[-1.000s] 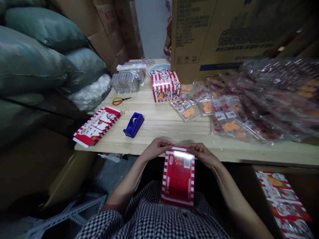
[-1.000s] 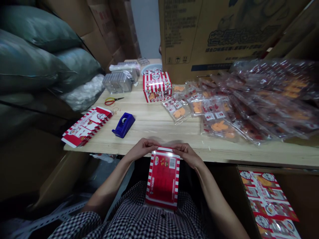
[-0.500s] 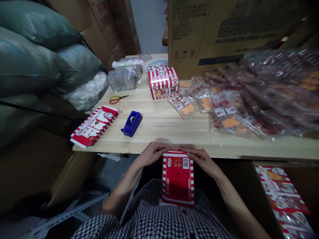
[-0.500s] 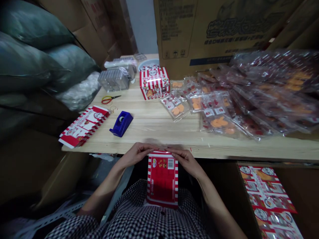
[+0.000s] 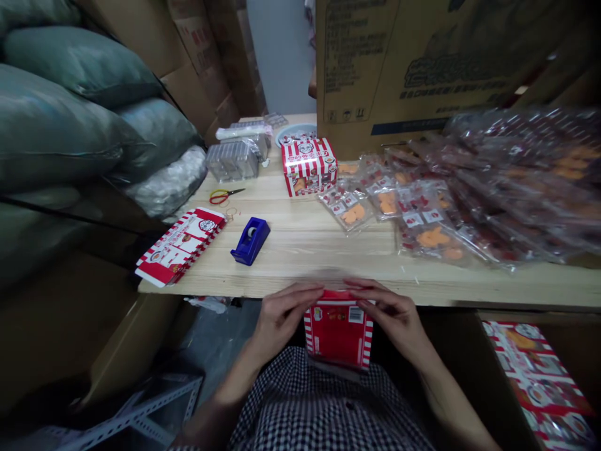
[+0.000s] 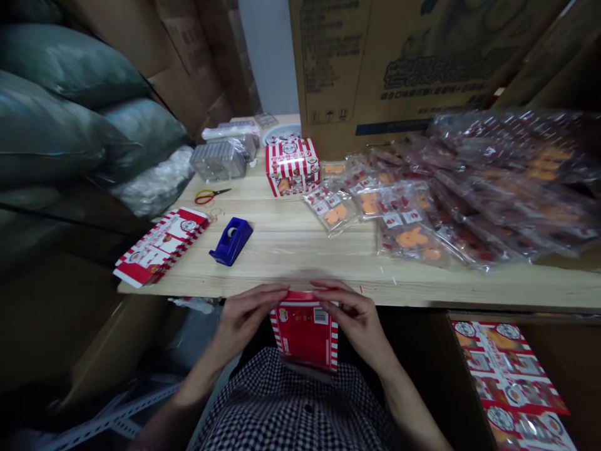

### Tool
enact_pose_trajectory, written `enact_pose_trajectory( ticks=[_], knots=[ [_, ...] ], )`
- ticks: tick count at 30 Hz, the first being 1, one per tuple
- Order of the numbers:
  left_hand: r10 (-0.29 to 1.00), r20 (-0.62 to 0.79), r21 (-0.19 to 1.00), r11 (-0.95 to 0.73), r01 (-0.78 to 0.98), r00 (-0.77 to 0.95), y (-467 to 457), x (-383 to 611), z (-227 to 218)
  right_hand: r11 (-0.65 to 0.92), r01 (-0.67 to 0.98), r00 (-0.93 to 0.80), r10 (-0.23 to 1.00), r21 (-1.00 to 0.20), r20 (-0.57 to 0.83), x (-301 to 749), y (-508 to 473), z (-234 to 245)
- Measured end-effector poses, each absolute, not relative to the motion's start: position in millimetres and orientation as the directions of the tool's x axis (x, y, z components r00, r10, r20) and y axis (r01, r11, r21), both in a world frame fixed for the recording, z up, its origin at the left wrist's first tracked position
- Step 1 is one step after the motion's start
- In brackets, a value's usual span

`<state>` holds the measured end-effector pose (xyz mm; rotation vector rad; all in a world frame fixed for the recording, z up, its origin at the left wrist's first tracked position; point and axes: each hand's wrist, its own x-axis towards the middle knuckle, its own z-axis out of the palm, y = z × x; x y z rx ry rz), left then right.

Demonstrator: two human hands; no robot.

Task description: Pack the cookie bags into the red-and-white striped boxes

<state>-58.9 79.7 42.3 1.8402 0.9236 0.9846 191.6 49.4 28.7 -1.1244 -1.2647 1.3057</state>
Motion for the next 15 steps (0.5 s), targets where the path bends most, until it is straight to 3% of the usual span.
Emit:
enact_pose_trajectory(
  ticks=[3, 5, 11, 15],
  knots=[
    [0.747, 0.454, 0.782, -0.595, 0.186, 0.485, 72.8, -62.7, 61.5, -0.041, -0.089, -0.124, 0.992, -0.995, -0.030, 192.8, 46.1, 52.9],
    [0.683, 0.507, 0.724, -0.669, 0.170, 0.526, 68.0, -63.5, 64.7, -0.120, -0.083, -0.177, 0.979, -0.989, -0.104, 192.6, 44.7, 60.2],
    [0.587, 0.537, 0.638, -0.753, 0.163, 0.606, 62.0, -63.9, 52.9, -0.438, -0.320, -0.278, 0.891, -0.840, -0.358, 190.4, 46.7, 52.1],
    [0.561, 0.514, 0.627, -0.762, 0.163, 0.649, 60.2, -64.6, 51.6, -0.489, -0.368, -0.289, 0.869, -0.791, -0.402, 189.9, 44.8, 49.4]
  ],
)
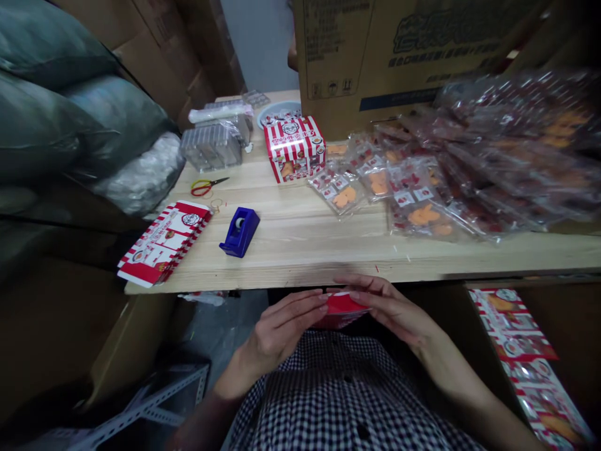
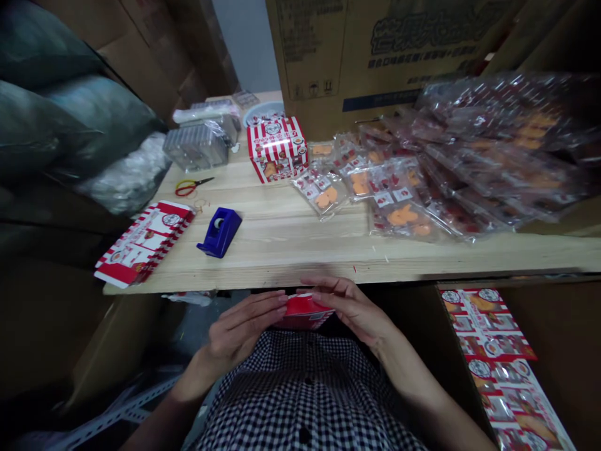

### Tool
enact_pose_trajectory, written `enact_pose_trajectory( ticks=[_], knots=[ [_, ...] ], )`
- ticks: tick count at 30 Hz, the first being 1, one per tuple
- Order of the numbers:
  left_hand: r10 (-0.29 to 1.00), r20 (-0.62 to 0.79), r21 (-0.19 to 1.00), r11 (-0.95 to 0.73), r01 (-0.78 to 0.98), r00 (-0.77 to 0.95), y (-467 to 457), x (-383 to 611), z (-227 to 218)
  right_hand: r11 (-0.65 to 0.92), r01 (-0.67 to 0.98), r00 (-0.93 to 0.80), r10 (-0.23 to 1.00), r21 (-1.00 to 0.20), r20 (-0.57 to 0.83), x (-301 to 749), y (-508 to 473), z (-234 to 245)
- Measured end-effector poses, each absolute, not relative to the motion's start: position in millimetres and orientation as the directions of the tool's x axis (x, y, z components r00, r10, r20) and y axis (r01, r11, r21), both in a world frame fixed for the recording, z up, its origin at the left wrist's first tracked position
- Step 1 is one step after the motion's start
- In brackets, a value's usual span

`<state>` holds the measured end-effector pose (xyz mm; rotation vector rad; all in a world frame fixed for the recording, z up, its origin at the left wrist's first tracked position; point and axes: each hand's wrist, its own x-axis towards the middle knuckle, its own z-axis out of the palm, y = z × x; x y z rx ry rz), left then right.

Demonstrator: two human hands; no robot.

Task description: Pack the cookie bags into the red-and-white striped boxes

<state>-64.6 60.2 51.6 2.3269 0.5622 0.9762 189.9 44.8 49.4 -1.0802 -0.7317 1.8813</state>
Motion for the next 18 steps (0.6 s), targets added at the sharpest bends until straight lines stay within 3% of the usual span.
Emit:
enact_pose_trajectory(
  ticks=[7, 10, 15, 18],
  knots=[
    [0.565, 0.494, 0.659, -0.739, 0.139, 0.661, 60.7, -66.9, 46.3, -0.561, -0.394, -0.314, 0.827, -0.728, -0.467, 191.2, 35.9, 43.7],
    [0.583, 0.492, 0.692, -0.712, 0.116, 0.647, 62.3, -68.3, 45.2, -0.523, -0.417, -0.325, 0.850, -0.744, -0.415, 192.8, 32.1, 39.2],
    [0.720, 0.395, 0.809, -0.567, 0.156, 0.570, 67.1, -66.3, 44.9, -0.242, -0.160, -0.316, 0.931, -0.957, -0.182, 195.6, 32.2, 34.7],
    [0.800, 0.286, 0.886, -0.430, 0.172, 0.527, 78.7, -65.6, 44.8, -0.078, -0.028, -0.282, 0.957, -0.997, -0.067, 193.0, 39.4, 34.9]
  ],
)
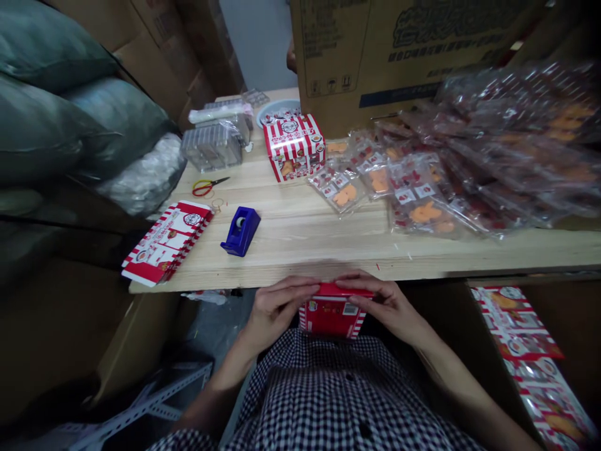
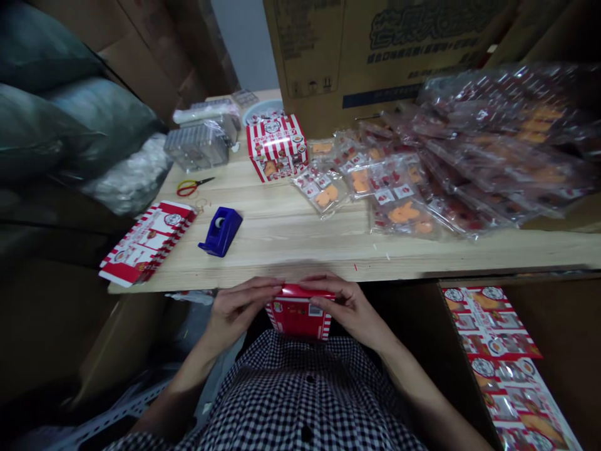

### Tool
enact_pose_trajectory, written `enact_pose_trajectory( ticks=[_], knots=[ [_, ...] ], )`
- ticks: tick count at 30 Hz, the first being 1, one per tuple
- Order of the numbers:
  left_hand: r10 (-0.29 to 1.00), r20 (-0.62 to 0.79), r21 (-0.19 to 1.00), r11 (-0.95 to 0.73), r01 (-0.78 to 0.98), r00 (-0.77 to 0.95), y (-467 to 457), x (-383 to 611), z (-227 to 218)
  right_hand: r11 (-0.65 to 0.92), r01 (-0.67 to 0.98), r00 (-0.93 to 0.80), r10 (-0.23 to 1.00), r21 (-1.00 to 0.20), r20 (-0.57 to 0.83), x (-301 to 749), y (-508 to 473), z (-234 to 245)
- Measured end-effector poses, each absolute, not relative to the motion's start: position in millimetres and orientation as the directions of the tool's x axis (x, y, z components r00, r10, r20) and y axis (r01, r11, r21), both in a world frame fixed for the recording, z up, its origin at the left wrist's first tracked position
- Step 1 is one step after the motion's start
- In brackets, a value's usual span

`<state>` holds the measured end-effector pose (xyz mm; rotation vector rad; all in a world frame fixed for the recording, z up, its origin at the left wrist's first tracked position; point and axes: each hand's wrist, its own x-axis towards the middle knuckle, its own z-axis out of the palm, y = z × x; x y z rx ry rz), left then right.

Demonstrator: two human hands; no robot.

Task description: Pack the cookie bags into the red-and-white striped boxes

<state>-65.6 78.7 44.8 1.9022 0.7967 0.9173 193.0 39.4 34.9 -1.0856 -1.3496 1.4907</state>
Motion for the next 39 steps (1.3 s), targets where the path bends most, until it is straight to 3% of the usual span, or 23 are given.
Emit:
enact_pose_trajectory(
  ticks=[6, 12, 14, 16, 19, 22, 25, 29, 31, 33, 36, 39],
  knots=[
    [0.895, 0.094, 0.980, -0.159, 0.115, 0.435, 114.5, -66.5, 38.6, 0.095, 0.072, -0.160, 0.984, -0.993, 0.082, 179.5, 62.8, 33.2],
    [0.908, -0.026, 0.988, -0.040, 0.147, 0.417, 134.9, -68.5, 17.0, -0.116, -0.042, -0.152, 0.982, -0.992, -0.109, 170.8, 89.9, 3.1],
    [0.960, 0.051, 0.963, -0.120, 0.241, 0.275, 143.7, -83.8, 8.5, -0.198, -0.096, -0.115, 0.976, -0.976, -0.187, 171.9, 94.6, -14.6],
    [0.979, 0.206, 0.885, -0.190, 0.425, 0.010, 155.6, -109.6, 1.2, -0.270, -0.161, -0.076, 0.962, -0.949, -0.261, 175.6, 96.3, -30.6],
    [0.904, 0.320, 0.717, -0.036, 0.697, -0.282, 176.0, -155.9, -6.5, -0.329, -0.241, -0.031, 0.943, -0.913, -0.331, 182.5, 96.4, -41.8],
    [0.924, 0.200, 0.639, 0.129, 0.758, -0.326, 194.0, -190.0, -9.0, -0.300, -0.254, 0.073, 0.942, -0.919, -0.328, 185.9, 97.3, -35.4],
    [0.948, 0.134, 0.650, 0.136, 0.747, -0.289, 203.1, -200.4, -3.0, -0.254, -0.222, 0.092, 0.956, -0.941, -0.279, 183.8, 98.1, -24.7],
    [0.914, 0.287, 0.671, 0.022, 0.741, -0.287, 190.9, -172.2, 15.6, -0.272, -0.208, -0.047, 0.962, -0.940, -0.268, 176.7, 98.8, -24.6],
    [0.905, 0.373, 0.735, -0.153, 0.660, -0.206, 173.5, -141.3, 22.9, -0.283, -0.250, -0.070, 0.959, -0.926, -0.275, 174.3, 102.9, -26.5],
    [0.968, 0.250, 0.868, -0.216, 0.447, -0.018, 151.5, -104.4, 24.4, -0.274, -0.302, -0.059, 0.961, -0.913, -0.269, 173.6, 110.0, -23.5],
    [0.957, -0.036, 0.996, 0.011, 0.086, 0.289, 120.8, -52.6, 16.2, -0.253, -0.366, -0.031, 0.965, -0.896, -0.260, 174.6, 119.6, -7.7],
    [0.936, -0.122, 0.965, 0.190, -0.182, 0.330, 102.8, -22.9, 7.8, -0.242, -0.424, -0.014, 0.965, -0.873, -0.261, 175.0, 116.0, 10.1]
  ],
)
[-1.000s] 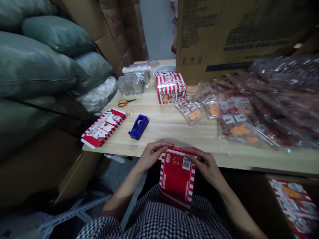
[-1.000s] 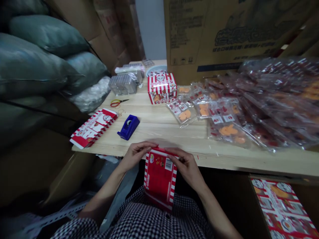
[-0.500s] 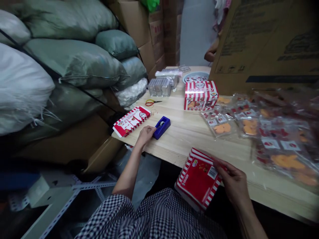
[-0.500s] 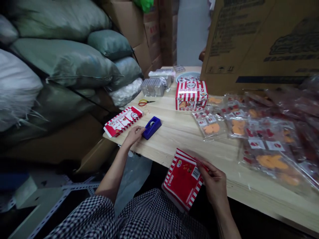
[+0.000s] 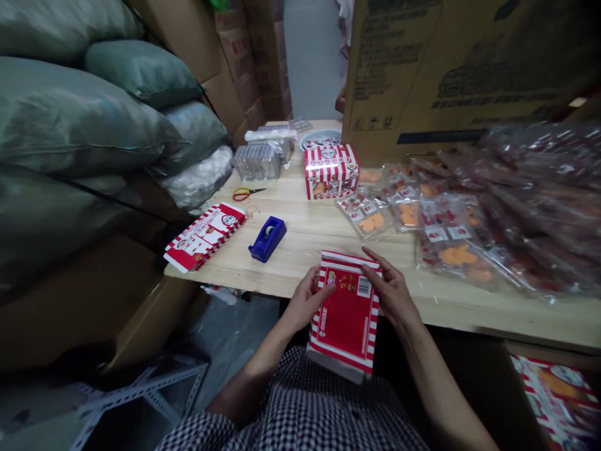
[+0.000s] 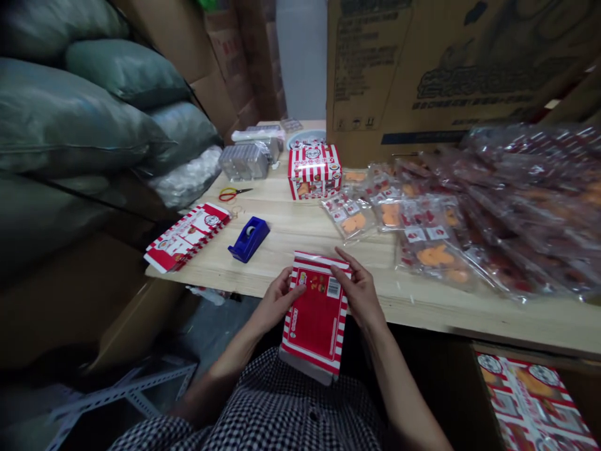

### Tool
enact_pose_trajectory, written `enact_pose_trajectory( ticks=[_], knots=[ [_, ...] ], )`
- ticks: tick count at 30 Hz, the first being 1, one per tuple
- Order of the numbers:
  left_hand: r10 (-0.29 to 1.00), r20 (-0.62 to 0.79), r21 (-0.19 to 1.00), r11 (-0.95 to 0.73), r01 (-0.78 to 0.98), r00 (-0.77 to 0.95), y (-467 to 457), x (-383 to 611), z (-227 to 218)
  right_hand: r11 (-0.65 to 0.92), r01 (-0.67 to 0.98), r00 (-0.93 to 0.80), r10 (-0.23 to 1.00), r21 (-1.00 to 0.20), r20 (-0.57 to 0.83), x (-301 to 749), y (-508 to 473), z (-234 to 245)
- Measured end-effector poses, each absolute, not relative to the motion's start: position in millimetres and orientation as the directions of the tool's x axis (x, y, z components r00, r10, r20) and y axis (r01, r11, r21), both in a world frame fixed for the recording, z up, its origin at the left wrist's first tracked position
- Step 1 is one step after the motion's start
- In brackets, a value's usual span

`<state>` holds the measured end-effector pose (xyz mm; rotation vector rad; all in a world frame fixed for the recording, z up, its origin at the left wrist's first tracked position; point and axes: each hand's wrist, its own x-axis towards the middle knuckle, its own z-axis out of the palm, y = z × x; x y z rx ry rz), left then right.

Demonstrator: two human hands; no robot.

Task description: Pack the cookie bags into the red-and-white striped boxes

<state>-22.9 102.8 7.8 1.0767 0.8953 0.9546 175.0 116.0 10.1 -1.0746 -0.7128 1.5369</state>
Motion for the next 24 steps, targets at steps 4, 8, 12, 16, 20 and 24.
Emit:
enact_pose_trajectory(
  ticks=[4, 8, 12, 16, 20, 24],
  knots=[
    [0.939, -0.141, 0.932, 0.233, -0.278, 0.313, 93.1, -18.3, 12.1, -0.291, -0.481, -0.057, 0.952, -0.827, -0.302, 169.2, 90.0, 13.7],
    [0.916, -0.129, 0.964, 0.205, -0.168, 0.379, 87.8, -25.4, 15.1, -0.273, -0.474, 0.058, 0.939, -0.837, -0.340, 156.5, 67.9, -3.0],
    [0.950, -0.120, 0.989, 0.140, -0.050, 0.289, 93.1, -29.8, 1.6, -0.178, -0.370, 0.177, 0.950, -0.912, -0.257, 143.2, 61.8, -22.7],
    [0.963, -0.182, 0.964, 0.215, -0.157, 0.200, 106.4, -35.9, -13.2, -0.170, -0.344, 0.141, 0.963, -0.923, -0.230, 138.5, 59.2, -32.6],
    [0.943, -0.212, 0.934, 0.273, -0.230, 0.255, 111.9, -45.0, -17.4, -0.266, -0.381, -0.011, 0.959, -0.886, -0.283, 153.3, 60.2, -25.8],
    [0.926, -0.226, 0.932, 0.296, -0.208, 0.304, 114.0, -50.8, -13.0, -0.312, -0.417, -0.144, 0.950, -0.854, -0.276, 176.8, 74.9, -14.4]
  ],
)
